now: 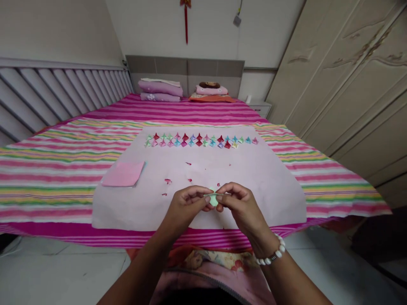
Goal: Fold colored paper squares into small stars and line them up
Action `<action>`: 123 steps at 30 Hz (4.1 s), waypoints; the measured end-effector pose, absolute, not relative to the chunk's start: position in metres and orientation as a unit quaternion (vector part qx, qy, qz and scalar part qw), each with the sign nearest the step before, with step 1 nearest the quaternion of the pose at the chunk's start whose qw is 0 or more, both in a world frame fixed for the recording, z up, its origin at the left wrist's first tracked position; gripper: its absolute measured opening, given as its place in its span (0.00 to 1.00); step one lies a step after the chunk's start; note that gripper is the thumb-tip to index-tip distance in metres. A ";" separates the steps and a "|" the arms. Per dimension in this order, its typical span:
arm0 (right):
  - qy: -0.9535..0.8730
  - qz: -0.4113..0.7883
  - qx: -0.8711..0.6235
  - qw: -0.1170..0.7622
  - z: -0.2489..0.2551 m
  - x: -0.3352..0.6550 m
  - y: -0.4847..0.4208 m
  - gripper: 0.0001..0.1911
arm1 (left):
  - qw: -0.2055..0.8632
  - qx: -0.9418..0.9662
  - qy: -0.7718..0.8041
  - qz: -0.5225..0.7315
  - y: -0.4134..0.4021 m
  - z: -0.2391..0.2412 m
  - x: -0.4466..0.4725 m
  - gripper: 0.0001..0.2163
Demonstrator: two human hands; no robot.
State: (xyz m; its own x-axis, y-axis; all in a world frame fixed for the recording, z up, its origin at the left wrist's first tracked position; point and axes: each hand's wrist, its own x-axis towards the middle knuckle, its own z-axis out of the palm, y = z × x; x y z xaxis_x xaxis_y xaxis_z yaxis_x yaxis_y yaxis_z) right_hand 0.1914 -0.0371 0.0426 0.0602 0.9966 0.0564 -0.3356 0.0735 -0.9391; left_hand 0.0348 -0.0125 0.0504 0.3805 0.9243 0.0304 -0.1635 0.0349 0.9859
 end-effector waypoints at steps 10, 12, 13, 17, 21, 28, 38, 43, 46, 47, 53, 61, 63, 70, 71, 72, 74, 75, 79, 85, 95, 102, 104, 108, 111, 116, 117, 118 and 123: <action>-0.488 0.472 -0.412 0.607 0.039 0.188 -0.036 0.02 | 0.598 0.557 0.373 0.439 -0.007 0.049 0.034 0.05; -0.508 0.452 -0.412 0.606 0.040 0.187 -0.037 0.02 | 0.608 0.538 0.383 0.441 -0.005 0.046 0.034 0.06; -0.518 0.446 -0.411 0.604 0.040 0.187 -0.038 0.02 | 0.616 0.527 0.385 0.442 -0.003 0.045 0.034 0.06; -0.531 0.465 -0.408 0.579 0.037 0.188 -0.037 0.04 | 0.629 0.503 0.392 0.445 -0.001 0.041 0.034 0.08; -0.469 0.511 -0.416 0.588 0.031 0.189 -0.033 0.13 | 0.634 0.497 0.383 0.453 -0.001 0.044 0.034 0.09; -0.453 0.516 -0.420 0.594 0.036 0.192 -0.030 0.18 | 0.639 0.509 0.367 0.445 0.000 0.050 0.034 0.12; -0.425 0.466 -0.427 0.648 0.039 0.194 -0.033 0.21 | 0.642 0.459 0.367 0.492 -0.001 0.041 0.043 0.15; -0.397 0.463 -0.422 0.671 0.037 0.194 -0.034 0.20 | 0.672 0.409 0.349 0.510 -0.008 0.038 0.056 0.17; -0.385 0.457 -0.420 0.683 0.037 0.192 -0.035 0.18 | 0.700 0.376 0.344 0.500 -0.014 0.037 0.062 0.16; -0.387 0.462 -0.417 0.680 0.037 0.192 -0.035 0.18 | 0.707 0.365 0.340 0.502 -0.015 0.037 0.063 0.15; -0.414 0.526 -0.372 0.643 0.038 0.200 -0.038 0.16 | 0.826 0.256 0.265 0.427 -0.016 0.042 0.053 0.10; -0.436 0.606 -0.310 0.588 0.031 0.201 -0.038 0.07 | 0.898 0.167 0.224 0.339 -0.020 0.035 0.056 0.05; -0.429 0.608 -0.316 0.589 0.032 0.201 -0.036 0.05 | 0.896 0.215 0.234 0.311 -0.018 0.034 0.056 0.06; -0.382 0.582 -0.399 0.597 0.036 0.206 -0.032 0.10 | 0.704 0.457 0.351 0.414 -0.005 0.041 0.042 0.10; -0.386 0.585 -0.402 0.589 0.036 0.206 -0.032 0.10 | 0.687 0.489 0.341 0.415 -0.005 0.043 0.041 0.10; -0.390 0.588 -0.403 0.583 0.036 0.205 -0.032 0.10 | 0.673 0.516 0.332 0.412 -0.005 0.045 0.040 0.10; -0.395 0.590 -0.401 0.579 0.036 0.203 -0.033 0.10 | 0.655 0.544 0.329 0.409 -0.006 0.049 0.040 0.08; -0.395 0.590 -0.400 0.580 0.037 0.202 -0.034 0.10 | 0.650 0.544 0.334 0.411 -0.006 0.050 0.041 0.07; -0.392 0.587 -0.391 0.590 0.039 0.199 -0.037 0.12 | 0.641 0.510 0.364 0.443 -0.010 0.045 0.043 0.06; -0.381 0.580 -0.399 0.600 0.039 0.196 -0.041 0.10 | 0.656 0.501 0.345 0.446 -0.012 0.040 0.042 0.04; -0.372 0.569 -0.398 0.616 0.042 0.192 -0.040 0.03 | 0.652 0.528 0.318 0.442 -0.009 0.037 0.043 0.04; -0.456 0.480 -0.423 0.619 0.037 0.194 -0.039 0.05 | 0.637 0.540 0.343 0.430 -0.007 0.043 0.044 0.04; -0.478 0.465 -0.415 0.619 0.037 0.195 -0.040 0.04 | 0.640 0.537 0.341 0.432 -0.006 0.045 0.045 0.06; -0.493 0.497 -0.387 0.601 0.037 0.199 -0.043 0.09 | 0.653 0.523 0.334 0.434 -0.006 0.046 0.045 0.08; -0.473 0.522 -0.401 0.585 0.036 0.201 -0.043 0.13 | 0.648 0.525 0.330 0.443 -0.006 0.045 0.043 0.09; -0.462 0.525 -0.415 0.582 0.034 0.202 -0.040 0.08 | 0.636 0.542 0.327 0.441 -0.007 0.043 0.042 0.15; -0.464 0.524 -0.413 0.583 0.034 0.202 -0.040 0.07 | 0.638 0.541 0.328 0.438 -0.007 0.043 0.041 0.15; -0.467 0.519 -0.412 0.586 0.034 0.202 -0.040 0.07 | 0.639 0.541 0.331 0.435 -0.007 0.044 0.041 0.14; -0.484 0.481 -0.411 0.604 0.037 0.201 -0.040 0.06 | 0.613 0.566 0.346 0.430 -0.009 0.049 0.040 0.08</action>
State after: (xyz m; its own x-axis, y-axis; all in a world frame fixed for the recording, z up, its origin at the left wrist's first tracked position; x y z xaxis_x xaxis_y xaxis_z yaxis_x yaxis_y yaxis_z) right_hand 0.2007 -0.0398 0.0366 0.0670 0.9796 0.1895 -0.1834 0.1988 -0.9627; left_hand 0.0401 -0.0093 0.0489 0.3912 0.9182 0.0619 -0.1350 -0.0093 0.9908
